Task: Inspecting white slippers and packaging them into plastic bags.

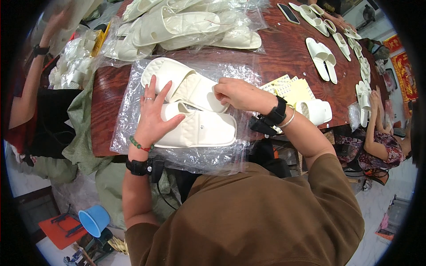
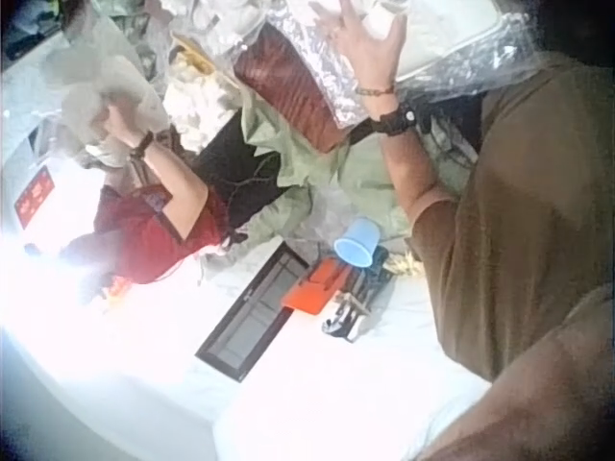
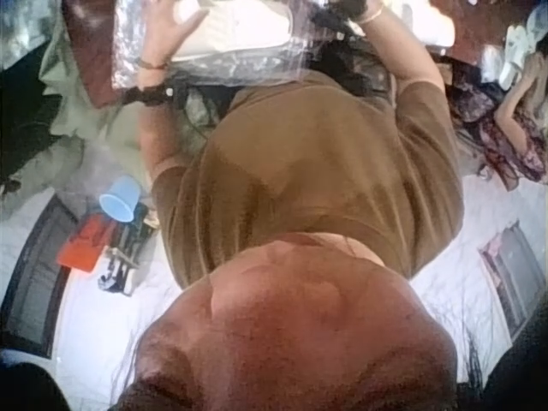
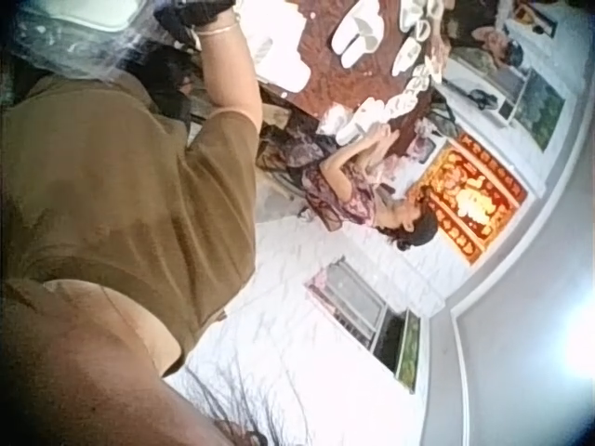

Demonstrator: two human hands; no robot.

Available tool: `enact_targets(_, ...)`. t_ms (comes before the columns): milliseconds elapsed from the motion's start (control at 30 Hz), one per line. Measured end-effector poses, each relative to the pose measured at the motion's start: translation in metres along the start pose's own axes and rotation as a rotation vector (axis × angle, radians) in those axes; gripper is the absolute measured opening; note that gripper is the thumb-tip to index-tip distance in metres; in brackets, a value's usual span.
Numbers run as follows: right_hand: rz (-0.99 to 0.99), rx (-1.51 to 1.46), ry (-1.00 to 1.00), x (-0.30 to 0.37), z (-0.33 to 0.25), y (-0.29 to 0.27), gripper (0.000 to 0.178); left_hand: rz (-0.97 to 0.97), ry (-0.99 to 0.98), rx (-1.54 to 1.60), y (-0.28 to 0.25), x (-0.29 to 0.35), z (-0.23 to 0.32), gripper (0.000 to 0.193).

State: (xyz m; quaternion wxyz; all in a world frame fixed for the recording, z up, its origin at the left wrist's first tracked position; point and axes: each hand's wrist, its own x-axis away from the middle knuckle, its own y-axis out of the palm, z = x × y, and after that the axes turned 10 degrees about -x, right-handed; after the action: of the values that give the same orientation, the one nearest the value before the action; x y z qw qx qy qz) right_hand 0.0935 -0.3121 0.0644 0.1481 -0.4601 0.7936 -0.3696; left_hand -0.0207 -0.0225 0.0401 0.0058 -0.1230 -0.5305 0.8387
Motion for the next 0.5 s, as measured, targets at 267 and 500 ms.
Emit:
enact_targets(267, -0.012, -0.016, 0.043, 0.002, -0.002, -0.004, 0.014, -0.023, 0.001, -0.053, -0.004, -0.004, 0.006, 0.087)
enact_targets(500, 0.027, 0.018, -0.035, -0.005, 0.01, 0.002, 0.013, -0.035, -0.027, -0.065, 0.002, -0.002, -0.004, 0.089)
